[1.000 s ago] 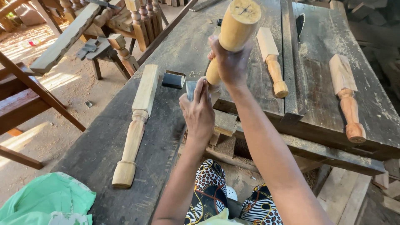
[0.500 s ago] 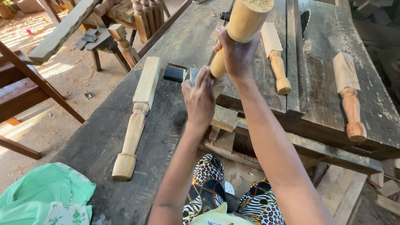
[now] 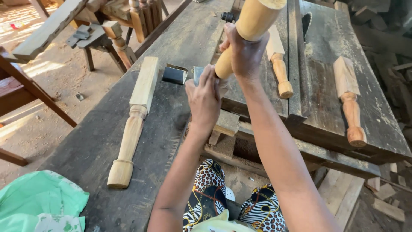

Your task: Sanding wooden furniture legs to a smooth finish using sandpaper.

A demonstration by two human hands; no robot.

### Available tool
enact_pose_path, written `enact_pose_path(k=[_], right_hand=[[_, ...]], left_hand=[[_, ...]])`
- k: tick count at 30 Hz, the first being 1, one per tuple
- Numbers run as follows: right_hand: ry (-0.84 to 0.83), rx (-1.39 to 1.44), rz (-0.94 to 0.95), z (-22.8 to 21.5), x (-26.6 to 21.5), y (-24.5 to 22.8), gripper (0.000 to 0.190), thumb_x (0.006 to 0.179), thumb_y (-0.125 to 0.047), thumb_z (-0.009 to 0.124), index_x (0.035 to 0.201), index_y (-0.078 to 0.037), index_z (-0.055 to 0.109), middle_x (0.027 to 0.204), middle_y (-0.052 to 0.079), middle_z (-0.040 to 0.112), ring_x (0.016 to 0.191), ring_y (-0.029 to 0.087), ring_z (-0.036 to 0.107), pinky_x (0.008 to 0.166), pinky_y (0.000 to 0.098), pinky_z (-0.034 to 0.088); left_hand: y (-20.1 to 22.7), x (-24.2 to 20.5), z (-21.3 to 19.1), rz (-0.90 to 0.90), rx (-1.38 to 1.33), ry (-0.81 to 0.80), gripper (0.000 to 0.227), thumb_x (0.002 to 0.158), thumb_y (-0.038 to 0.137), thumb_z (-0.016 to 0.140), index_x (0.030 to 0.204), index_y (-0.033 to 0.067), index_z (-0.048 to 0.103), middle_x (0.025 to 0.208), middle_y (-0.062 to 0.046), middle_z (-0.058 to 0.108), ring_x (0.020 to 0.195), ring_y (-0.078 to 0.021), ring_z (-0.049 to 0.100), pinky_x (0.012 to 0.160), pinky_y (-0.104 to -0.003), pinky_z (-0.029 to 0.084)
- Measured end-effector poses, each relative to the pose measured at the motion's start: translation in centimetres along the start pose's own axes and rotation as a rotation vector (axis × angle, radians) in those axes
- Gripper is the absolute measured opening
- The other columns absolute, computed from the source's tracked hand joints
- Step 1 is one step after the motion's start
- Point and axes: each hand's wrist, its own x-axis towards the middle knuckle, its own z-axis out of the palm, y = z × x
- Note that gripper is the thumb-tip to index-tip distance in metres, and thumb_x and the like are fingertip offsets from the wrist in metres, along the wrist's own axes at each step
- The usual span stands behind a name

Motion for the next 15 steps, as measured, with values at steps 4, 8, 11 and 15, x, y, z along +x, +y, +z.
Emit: enact_pose_path(k=[4,8,11,15], right_hand=[[0.013,0.004,0.003,-0.1,0.7,0.2,0.018,0.094,-0.008,0.072,0.08,0.0,0.066,0.065,0.007,0.066,0.056,0.017,0.068,0.057,0.0315,0.059],[0.008,-0.012,0.023,-0.3,0.8,0.0,0.016,0.093,-0.007,0.07,0.078,-0.001,0.067,0.064,0.007,0.065,0.055,0.018,0.066,0.058,0.0318,0.058],[-0.035,0.006,-0.009,-0.1,0.6,-0.2,0.018,0.095,-0.006,0.07,0.078,0.0,0.065,0.067,0.007,0.064,0.058,0.019,0.067,0.061,0.0326,0.059],[0.008,-0.02,-0.021,-0.3,1.2,-0.1,0.02,0.094,-0.007,0.07,0.076,0.0,0.064,0.064,0.007,0.063,0.055,0.018,0.066,0.058,0.0321,0.059]], left_hand=[[0.6,-1.2,0.5,-0.018,0.023,0.063,0.033,0.106,0.014,0.06,0.138,0.0058,0.063,0.144,-0.003,0.061,0.1,-0.034,0.054,0.096,-0.045,0.046],[0.8,0.0,0.1,-0.067,-0.002,0.018,0.033,0.104,0.016,0.061,0.136,0.0101,0.066,0.139,0.0,0.063,0.101,-0.0347,0.054,0.096,-0.045,0.046],[-0.3,0.5,0.9,-0.039,-0.025,0.014,0.035,0.102,0.014,0.06,0.137,0.0093,0.065,0.141,-0.002,0.061,0.102,-0.0344,0.055,0.098,-0.044,0.047],[1.1,-0.4,0.5,-0.041,0.025,0.048,0.036,0.102,0.015,0.062,0.138,0.0083,0.064,0.141,-0.001,0.06,0.101,-0.0358,0.054,0.095,-0.044,0.046]])
